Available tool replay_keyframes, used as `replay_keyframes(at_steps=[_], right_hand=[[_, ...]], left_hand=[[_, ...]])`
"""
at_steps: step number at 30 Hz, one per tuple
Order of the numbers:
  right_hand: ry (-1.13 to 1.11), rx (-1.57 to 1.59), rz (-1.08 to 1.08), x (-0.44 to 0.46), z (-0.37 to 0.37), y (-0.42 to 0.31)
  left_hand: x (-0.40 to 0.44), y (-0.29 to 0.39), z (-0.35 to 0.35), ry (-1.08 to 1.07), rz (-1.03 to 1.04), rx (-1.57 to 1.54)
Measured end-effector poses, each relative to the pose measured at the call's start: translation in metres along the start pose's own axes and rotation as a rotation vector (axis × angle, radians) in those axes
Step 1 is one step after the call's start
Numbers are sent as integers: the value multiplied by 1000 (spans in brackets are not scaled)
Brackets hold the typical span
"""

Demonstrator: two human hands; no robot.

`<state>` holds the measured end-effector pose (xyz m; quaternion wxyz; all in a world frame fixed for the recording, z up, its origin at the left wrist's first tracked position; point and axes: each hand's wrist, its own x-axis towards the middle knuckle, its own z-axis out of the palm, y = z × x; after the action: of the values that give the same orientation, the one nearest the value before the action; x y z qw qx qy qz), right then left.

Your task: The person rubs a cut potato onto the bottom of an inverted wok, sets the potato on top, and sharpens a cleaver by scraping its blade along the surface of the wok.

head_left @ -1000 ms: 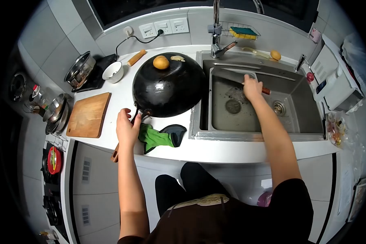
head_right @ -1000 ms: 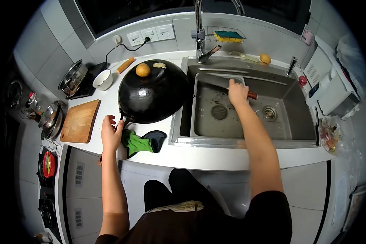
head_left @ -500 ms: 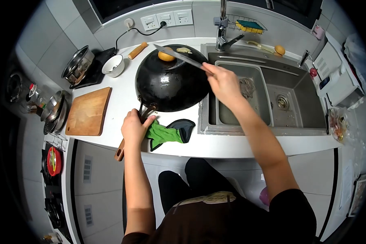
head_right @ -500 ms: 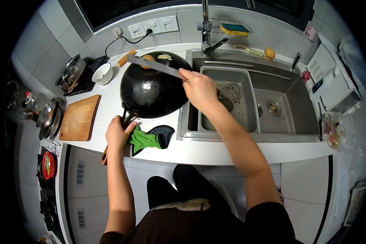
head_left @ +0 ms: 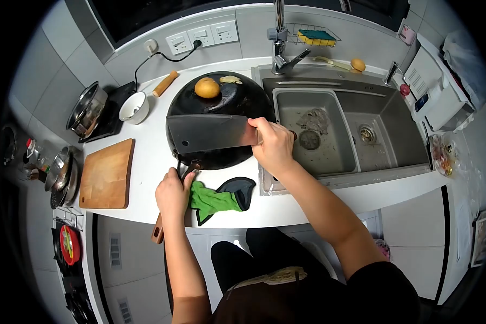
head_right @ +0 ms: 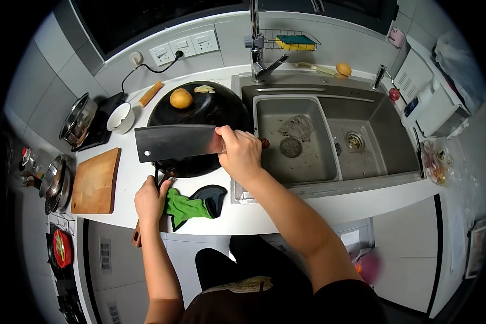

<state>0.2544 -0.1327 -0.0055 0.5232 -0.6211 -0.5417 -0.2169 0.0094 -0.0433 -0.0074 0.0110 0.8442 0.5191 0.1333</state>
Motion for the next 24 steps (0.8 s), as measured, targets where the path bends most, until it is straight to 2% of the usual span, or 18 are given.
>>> replay_keyframes(at_steps=[12, 24], right_hand=[[50, 22, -63, -7, 15, -7], [-46, 39, -53, -10, 20, -8]], left_hand=[[-3, 7, -3, 73, 8, -12], [-3, 7, 1, 63, -62, -10]])
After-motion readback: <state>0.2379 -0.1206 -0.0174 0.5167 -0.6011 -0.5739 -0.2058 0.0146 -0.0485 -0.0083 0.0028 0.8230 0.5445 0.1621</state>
